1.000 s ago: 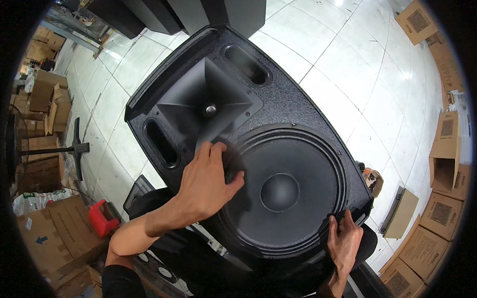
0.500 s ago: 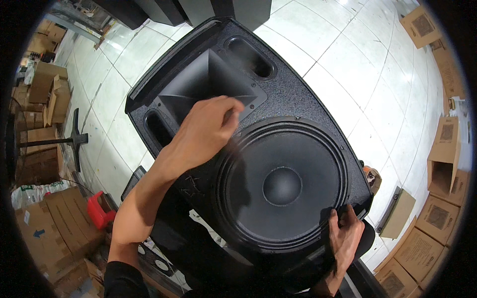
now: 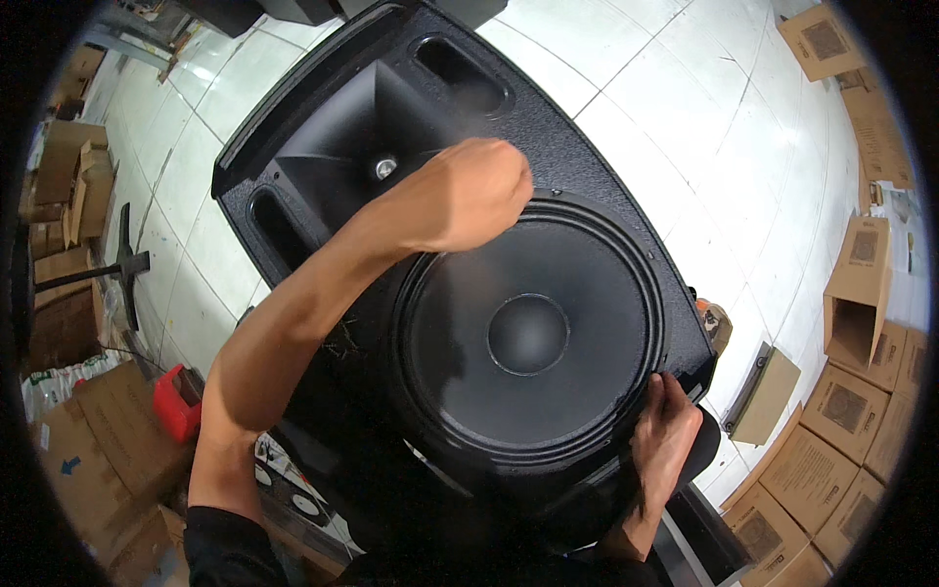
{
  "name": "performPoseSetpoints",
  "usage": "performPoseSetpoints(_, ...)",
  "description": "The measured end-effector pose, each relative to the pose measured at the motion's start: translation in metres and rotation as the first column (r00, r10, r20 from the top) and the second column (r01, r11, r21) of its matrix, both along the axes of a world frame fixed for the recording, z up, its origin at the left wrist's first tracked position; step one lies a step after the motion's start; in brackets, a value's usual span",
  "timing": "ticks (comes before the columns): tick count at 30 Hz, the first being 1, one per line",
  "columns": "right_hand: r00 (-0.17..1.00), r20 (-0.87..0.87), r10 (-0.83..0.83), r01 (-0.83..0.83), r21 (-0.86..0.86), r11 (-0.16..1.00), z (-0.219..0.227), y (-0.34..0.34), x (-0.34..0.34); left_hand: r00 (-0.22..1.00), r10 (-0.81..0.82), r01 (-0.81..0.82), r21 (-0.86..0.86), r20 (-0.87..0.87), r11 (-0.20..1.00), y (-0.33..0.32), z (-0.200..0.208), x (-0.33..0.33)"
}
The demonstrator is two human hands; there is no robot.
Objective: The person assembles a large black speaker by connecting internal wires, positioning the speaker cone, and securing it with screws using a cordless drill. The person works on the speaker while sitting on the floor in a warehouse-like room.
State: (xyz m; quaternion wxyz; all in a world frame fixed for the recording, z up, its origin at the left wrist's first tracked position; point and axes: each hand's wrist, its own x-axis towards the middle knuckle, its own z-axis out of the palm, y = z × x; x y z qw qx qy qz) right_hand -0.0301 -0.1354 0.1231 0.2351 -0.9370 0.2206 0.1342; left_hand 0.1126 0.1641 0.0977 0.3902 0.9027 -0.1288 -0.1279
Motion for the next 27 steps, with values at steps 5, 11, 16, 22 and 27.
performPoseSetpoints(5, 0.995, 0.061, 0.073, -0.071, -0.032, 0.997, 0.001, 0.005, 0.000, 0.986, -0.092, 0.095, 0.012, -0.142, 0.995, 0.008, 0.014, 0.008)
performPoseSetpoints(11, 0.981, 0.127, 0.149, -0.142, -0.069, 0.988, 0.000, 0.007, 0.001, 0.977, -0.058, 0.057, -0.009, -0.208, 0.998, 0.009, 0.016, 0.007)
performPoseSetpoints(16, 0.984, 0.152, 0.097, -0.092, -0.042, 0.995, -0.002, 0.007, 0.000, 0.972, -0.026, 0.024, -0.011, -0.234, 1.000, 0.010, 0.012, 0.005)
performPoseSetpoints(22, 0.991, 0.092, 0.093, -0.088, -0.063, 0.994, -0.001, 0.003, 0.002, 0.982, -0.046, 0.040, -0.037, -0.182, 0.999, 0.010, 0.007, 0.003)
performPoseSetpoints(27, 0.993, 0.056, 0.108, -0.105, -0.050, 0.993, 0.004, 0.003, 0.003, 0.993, -0.052, 0.053, 0.010, -0.104, 0.999, 0.007, -0.001, 0.001)
